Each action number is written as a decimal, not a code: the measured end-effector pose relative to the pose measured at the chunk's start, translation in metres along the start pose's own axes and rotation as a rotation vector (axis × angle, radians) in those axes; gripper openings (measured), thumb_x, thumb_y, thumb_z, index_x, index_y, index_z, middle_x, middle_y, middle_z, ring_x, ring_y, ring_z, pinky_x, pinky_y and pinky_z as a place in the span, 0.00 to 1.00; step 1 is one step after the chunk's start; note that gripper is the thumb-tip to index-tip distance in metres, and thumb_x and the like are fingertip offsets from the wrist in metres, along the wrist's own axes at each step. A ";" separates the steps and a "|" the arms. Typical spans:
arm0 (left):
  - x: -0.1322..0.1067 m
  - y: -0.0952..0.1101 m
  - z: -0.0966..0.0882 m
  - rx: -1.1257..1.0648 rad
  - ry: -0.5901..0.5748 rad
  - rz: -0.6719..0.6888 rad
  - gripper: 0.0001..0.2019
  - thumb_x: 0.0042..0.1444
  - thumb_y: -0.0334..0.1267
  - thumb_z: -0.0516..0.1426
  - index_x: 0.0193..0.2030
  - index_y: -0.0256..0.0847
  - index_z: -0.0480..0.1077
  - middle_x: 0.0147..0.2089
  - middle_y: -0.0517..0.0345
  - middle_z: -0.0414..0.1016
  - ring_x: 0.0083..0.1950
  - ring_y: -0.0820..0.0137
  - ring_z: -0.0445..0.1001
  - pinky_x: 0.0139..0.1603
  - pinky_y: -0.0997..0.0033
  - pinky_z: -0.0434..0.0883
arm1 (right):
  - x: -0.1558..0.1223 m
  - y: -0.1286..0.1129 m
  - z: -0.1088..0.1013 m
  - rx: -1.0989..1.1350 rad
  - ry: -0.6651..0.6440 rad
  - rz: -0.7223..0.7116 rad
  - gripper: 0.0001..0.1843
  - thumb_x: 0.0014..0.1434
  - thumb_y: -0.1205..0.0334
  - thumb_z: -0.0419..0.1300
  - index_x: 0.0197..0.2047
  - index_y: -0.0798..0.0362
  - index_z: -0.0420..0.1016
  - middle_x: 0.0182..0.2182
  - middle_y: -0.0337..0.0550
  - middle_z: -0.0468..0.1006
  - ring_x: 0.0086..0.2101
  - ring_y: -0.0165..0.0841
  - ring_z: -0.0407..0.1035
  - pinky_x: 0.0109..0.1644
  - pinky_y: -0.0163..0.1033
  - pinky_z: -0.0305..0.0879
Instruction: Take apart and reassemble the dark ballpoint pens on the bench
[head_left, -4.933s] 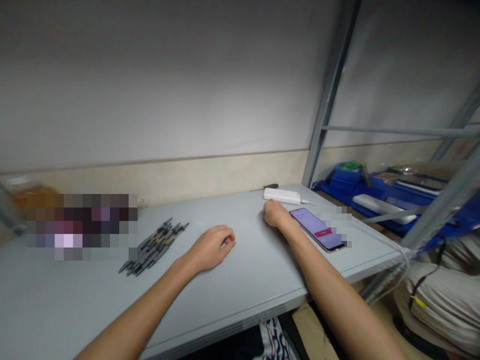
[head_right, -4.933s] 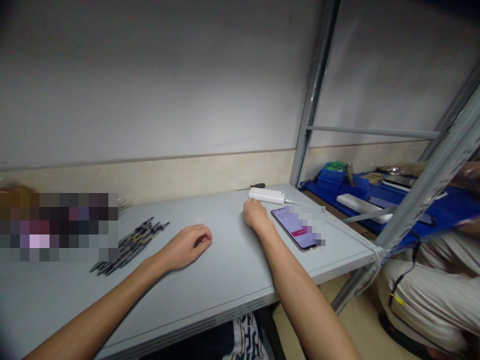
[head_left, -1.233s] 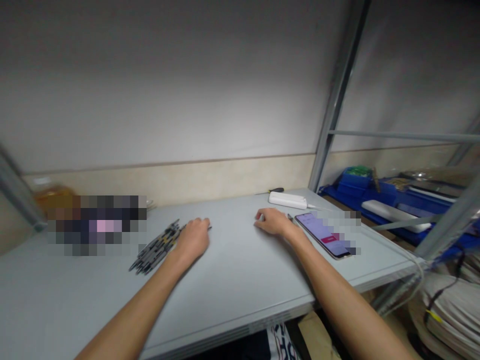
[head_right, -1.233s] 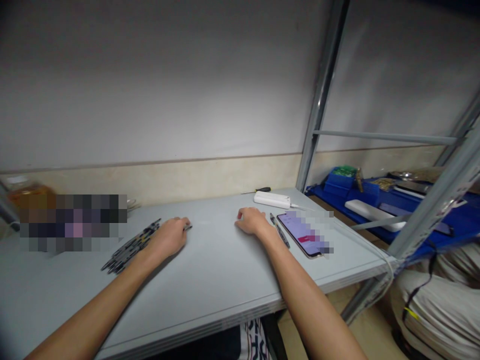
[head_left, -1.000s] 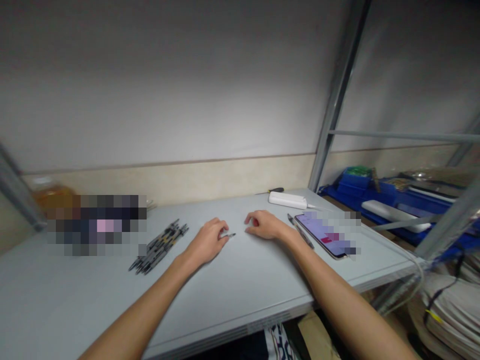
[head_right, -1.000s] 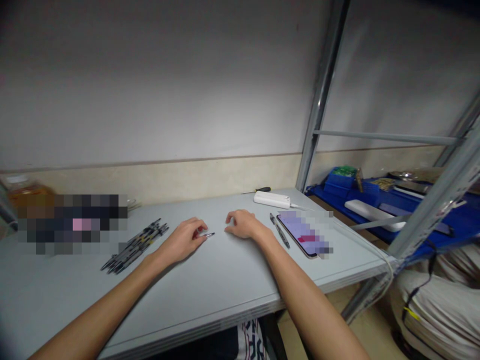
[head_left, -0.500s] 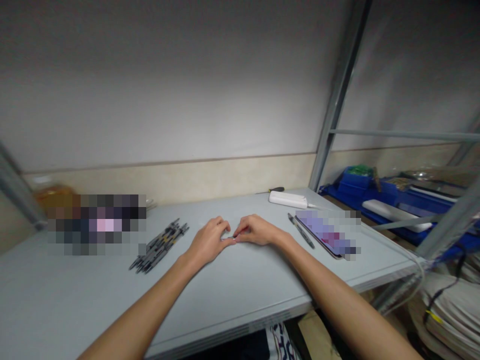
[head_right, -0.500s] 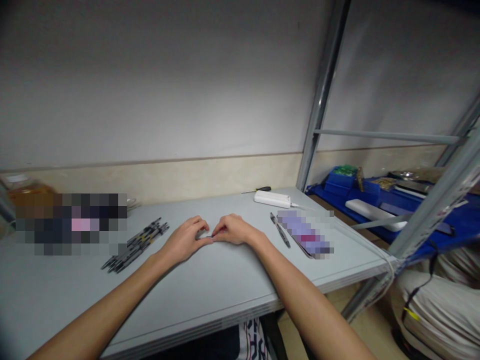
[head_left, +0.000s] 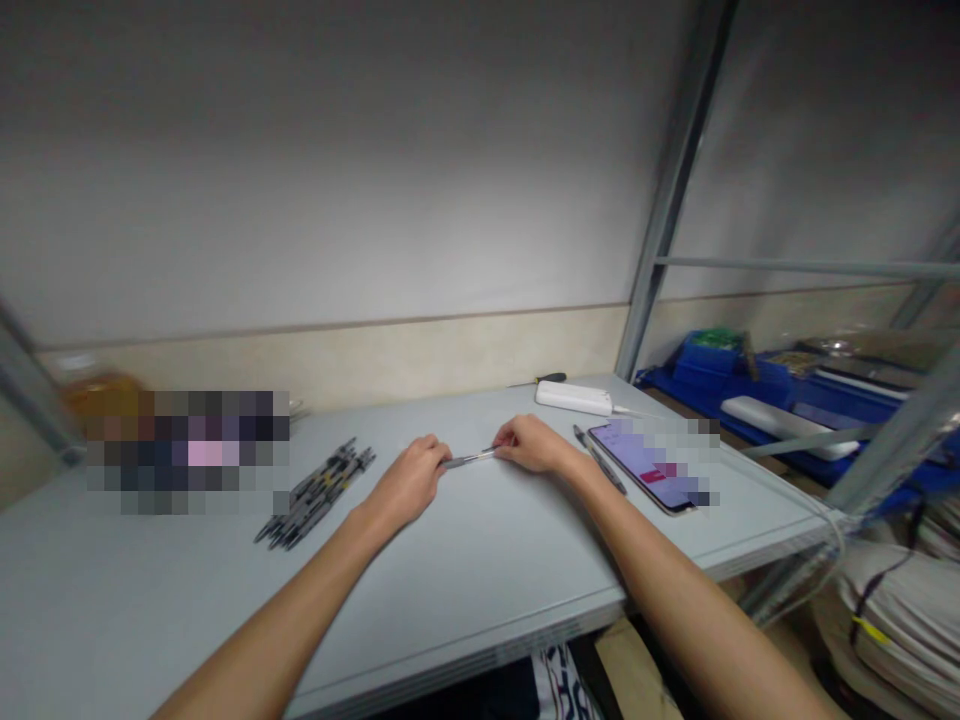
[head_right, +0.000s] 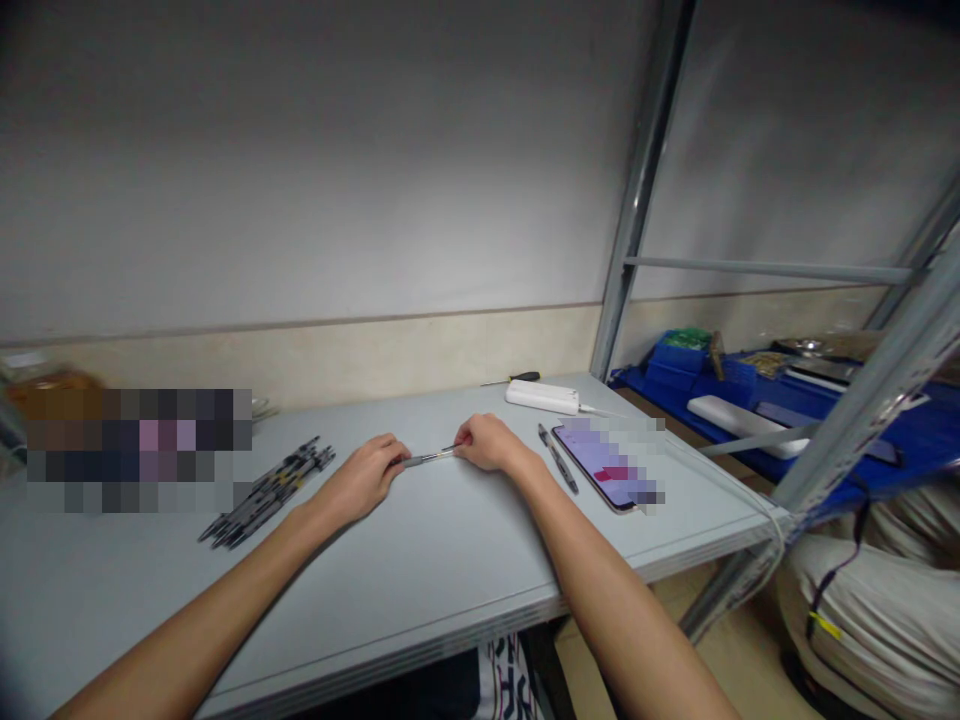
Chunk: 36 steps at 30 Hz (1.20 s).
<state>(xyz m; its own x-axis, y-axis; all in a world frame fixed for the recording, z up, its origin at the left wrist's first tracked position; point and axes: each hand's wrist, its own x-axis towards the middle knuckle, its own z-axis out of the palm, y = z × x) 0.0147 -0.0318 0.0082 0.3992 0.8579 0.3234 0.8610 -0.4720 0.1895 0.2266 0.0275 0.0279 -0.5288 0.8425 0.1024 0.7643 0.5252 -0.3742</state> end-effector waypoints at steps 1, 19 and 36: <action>0.000 -0.003 -0.001 0.002 0.022 0.013 0.09 0.57 0.29 0.49 0.37 0.37 0.70 0.37 0.52 0.69 0.42 0.66 0.67 0.45 0.68 0.64 | -0.001 -0.002 0.000 -0.007 -0.012 -0.032 0.13 0.50 0.60 0.58 0.37 0.55 0.77 0.28 0.43 0.77 0.27 0.28 0.66 0.31 0.30 0.57; -0.001 0.029 -0.012 0.452 0.139 0.258 0.17 0.54 0.27 0.48 0.51 0.37 0.61 0.45 0.48 0.67 0.49 0.61 0.62 0.52 0.55 0.55 | -0.003 -0.027 0.009 0.161 -0.038 -0.115 0.15 0.54 0.56 0.52 0.31 0.59 0.73 0.21 0.38 0.68 0.24 0.26 0.57 0.27 0.30 0.51; 0.005 0.043 -0.004 0.474 -0.102 -0.248 0.14 0.57 0.27 0.44 0.37 0.36 0.71 0.32 0.43 0.76 0.36 0.59 0.76 0.32 0.65 0.68 | -0.012 -0.066 0.031 -0.474 0.098 -0.084 0.16 0.58 0.64 0.47 0.37 0.56 0.75 0.32 0.55 0.77 0.35 0.41 0.72 0.36 0.40 0.63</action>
<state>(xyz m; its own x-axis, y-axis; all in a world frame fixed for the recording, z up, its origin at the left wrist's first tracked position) 0.0526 -0.0487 0.0220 0.1741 0.9584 0.2261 0.9716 -0.1298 -0.1979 0.1711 -0.0213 0.0229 -0.5760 0.7902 0.2092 0.8164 0.5692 0.0978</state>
